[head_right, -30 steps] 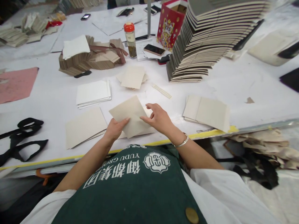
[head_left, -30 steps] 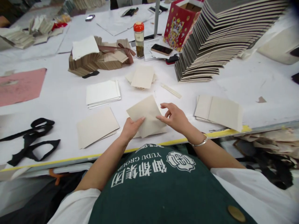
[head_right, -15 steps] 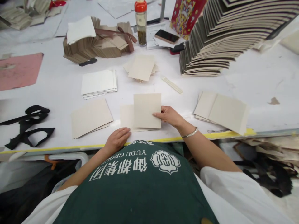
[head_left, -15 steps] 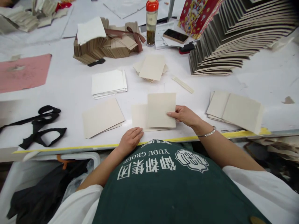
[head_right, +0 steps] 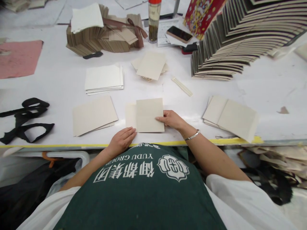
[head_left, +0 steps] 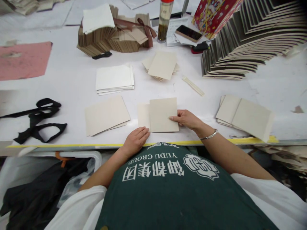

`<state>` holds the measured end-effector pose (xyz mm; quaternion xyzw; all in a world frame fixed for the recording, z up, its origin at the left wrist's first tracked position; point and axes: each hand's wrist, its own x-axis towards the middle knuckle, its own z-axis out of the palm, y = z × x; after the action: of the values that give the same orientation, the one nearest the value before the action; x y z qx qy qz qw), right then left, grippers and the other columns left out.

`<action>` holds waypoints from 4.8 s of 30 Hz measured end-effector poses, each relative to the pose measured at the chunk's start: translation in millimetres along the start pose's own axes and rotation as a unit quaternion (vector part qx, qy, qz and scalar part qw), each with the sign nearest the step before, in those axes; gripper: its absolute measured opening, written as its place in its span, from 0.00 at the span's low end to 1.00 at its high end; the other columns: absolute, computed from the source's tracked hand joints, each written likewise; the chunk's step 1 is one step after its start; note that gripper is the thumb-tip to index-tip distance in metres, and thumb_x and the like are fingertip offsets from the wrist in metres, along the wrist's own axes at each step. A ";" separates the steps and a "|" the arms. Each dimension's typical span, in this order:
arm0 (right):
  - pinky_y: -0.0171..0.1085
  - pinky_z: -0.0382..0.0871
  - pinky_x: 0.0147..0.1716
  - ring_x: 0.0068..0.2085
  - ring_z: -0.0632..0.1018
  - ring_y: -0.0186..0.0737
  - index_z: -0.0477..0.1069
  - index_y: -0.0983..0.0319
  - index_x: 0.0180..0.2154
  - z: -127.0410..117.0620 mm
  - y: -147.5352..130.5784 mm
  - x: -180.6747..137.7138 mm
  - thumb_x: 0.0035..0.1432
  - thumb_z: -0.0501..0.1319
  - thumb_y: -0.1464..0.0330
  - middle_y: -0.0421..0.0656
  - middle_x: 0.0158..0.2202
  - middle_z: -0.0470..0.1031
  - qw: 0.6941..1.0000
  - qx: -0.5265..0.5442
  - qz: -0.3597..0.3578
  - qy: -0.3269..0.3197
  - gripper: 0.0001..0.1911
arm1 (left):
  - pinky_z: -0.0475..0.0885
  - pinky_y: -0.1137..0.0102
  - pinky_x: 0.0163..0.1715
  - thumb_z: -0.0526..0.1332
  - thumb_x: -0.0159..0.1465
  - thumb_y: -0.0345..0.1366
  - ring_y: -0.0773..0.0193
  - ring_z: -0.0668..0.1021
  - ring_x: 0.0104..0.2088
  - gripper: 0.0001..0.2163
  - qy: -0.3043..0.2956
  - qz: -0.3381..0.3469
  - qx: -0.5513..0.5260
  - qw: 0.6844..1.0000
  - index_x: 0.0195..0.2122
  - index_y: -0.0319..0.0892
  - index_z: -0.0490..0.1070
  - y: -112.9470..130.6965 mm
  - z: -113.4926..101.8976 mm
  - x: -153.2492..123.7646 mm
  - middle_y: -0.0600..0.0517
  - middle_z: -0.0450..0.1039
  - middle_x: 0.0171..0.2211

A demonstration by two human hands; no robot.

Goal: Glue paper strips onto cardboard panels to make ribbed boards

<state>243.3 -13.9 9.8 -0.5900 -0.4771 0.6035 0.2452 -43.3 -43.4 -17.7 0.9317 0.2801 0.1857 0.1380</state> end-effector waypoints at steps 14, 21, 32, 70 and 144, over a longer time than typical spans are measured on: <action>0.29 0.45 0.14 0.15 0.55 0.24 0.64 0.64 0.24 4.6 -3.6 1.6 0.42 0.63 0.57 0.31 0.13 0.57 0.999 0.000 0.028 0.015 0.17 | 0.64 0.60 0.51 0.50 0.63 0.31 0.59 0.65 0.54 0.13 0.017 0.010 0.011 1.000 0.48 0.40 0.66 -1.2 3.2 -3.2 0.45 0.68 0.49; 0.29 0.43 0.14 0.15 0.54 0.23 0.64 0.64 0.24 6.7 -7.0 0.0 0.42 0.63 0.57 0.31 0.13 0.56 0.999 -0.004 0.036 0.020 0.17 | 0.64 0.59 0.51 0.49 0.63 0.31 0.59 0.65 0.54 0.13 0.009 0.015 0.035 0.999 0.48 0.39 0.65 -1.1 3.7 -4.4 0.46 0.67 0.50; 0.29 0.43 0.14 0.15 0.54 0.24 0.64 0.64 0.26 5.2 -3.6 2.6 0.42 0.62 0.56 0.31 0.12 0.56 0.999 -0.021 0.040 0.024 0.18 | 0.66 0.61 0.50 0.52 0.62 0.29 0.59 0.66 0.53 0.12 0.030 0.031 0.047 0.998 0.47 0.39 0.66 0.3 1.3 -1.0 0.45 0.69 0.48; 0.29 0.43 0.14 0.15 0.54 0.24 0.62 0.64 0.23 5.5 -5.1 3.5 0.43 0.62 0.57 0.31 0.11 0.54 0.999 -0.012 0.039 0.016 0.17 | 0.66 0.62 0.47 0.50 0.62 0.31 0.58 0.68 0.49 0.15 -0.006 0.015 0.082 0.996 0.51 0.40 0.62 3.3 -1.4 3.0 0.46 0.69 0.47; 0.31 0.53 0.27 0.28 0.68 0.33 0.67 0.63 0.31 -17.5 -10.3 16.8 0.51 0.58 0.67 0.41 0.29 0.72 0.907 -0.380 -0.158 0.090 0.06 | 0.58 0.70 0.27 0.49 0.62 0.48 0.64 0.66 0.27 0.17 -0.088 -0.026 0.186 0.978 0.24 0.41 0.63 2.7 -1.9 72.7 0.51 0.64 0.24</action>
<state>254.0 10.0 13.3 -0.6075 -0.7328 0.2744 0.1366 13.4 -3.6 4.6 0.9460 0.3209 0.0446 -0.0085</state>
